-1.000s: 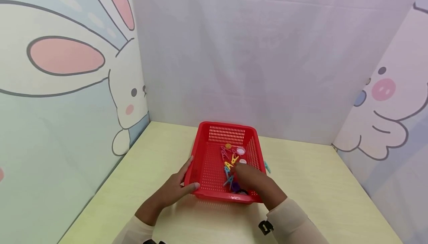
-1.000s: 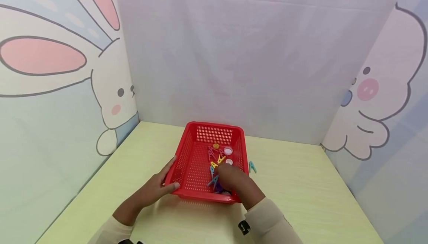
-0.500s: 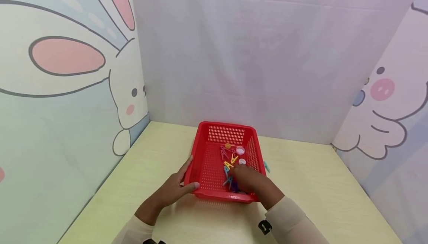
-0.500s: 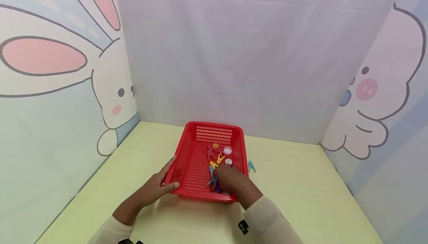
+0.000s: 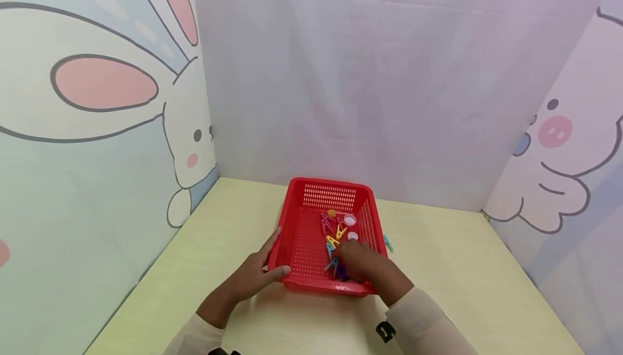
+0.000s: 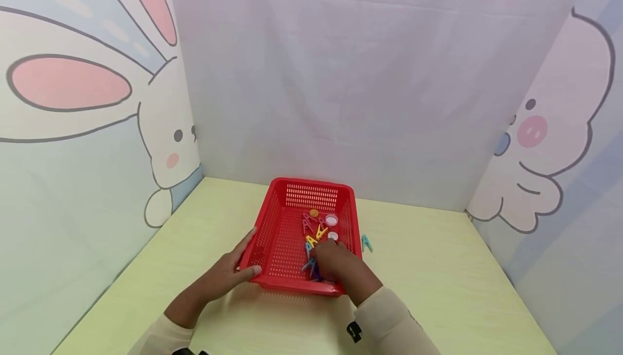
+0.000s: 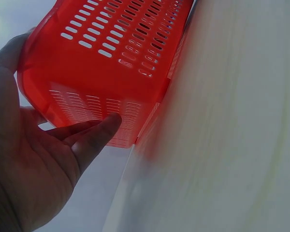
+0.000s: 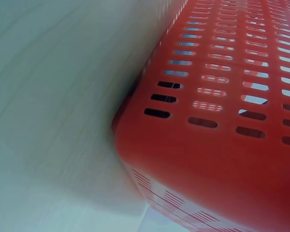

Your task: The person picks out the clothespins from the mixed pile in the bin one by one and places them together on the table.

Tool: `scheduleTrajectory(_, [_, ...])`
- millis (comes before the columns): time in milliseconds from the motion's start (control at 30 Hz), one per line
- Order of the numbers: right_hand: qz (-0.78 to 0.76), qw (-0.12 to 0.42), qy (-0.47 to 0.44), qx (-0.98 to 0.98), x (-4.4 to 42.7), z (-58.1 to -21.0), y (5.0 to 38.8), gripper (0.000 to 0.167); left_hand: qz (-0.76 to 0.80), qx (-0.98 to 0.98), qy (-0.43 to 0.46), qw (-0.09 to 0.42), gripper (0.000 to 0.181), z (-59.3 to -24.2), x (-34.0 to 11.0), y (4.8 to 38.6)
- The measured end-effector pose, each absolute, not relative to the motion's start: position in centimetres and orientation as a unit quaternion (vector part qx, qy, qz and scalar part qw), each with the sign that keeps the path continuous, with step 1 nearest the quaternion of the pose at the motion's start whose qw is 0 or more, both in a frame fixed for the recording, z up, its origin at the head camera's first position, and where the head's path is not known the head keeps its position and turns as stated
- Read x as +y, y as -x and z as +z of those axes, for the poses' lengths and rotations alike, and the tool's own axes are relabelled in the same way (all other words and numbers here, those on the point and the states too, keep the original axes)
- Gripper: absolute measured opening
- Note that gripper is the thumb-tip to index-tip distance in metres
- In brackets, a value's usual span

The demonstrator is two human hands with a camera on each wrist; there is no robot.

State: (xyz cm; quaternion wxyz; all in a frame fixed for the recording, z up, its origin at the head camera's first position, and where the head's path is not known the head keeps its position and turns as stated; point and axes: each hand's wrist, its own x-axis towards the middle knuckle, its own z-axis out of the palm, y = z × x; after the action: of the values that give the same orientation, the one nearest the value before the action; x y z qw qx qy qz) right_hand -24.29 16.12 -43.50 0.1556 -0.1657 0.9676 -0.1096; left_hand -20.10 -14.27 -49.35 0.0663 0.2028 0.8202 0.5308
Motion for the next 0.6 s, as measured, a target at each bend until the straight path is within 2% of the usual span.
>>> scheduleTrajectory(100, [-0.110, 0.153, 0.172, 0.967, 16.09, -43.66, 24.27, 0.058, 0.531, 0.821, -0.202, 0.065, 0.110, -49.45, -14.28, 20.10])
scheduleTrajectory(267, [-0.136, 0.149, 0.180, 0.963, 15.84, -43.82, 24.23, 0.035, 0.531, 0.821, -0.199, 0.066, 0.110, -49.51, -14.22, 20.19])
scheduleTrajectory(367, [-0.150, 0.139, 0.179, 0.962, 15.70, -43.83, 24.21, 0.027, 0.531, 0.821, -0.198, 0.066, 0.110, -49.51, -14.20, 20.22])
scheduleTrajectory(467, [-0.159, 0.122, 0.170, 0.965, 15.58, -43.76, 24.25, 0.026, 0.531, 0.822, -0.196, 0.066, 0.111, -49.48, -14.17, 20.22])
scheduleTrajectory(600, [-0.153, 0.079, 0.164, 0.971, 15.40, -43.53, 24.46, 0.034, 0.532, 0.821, -0.196, 0.065, 0.111, -49.34, -14.17, 20.14])
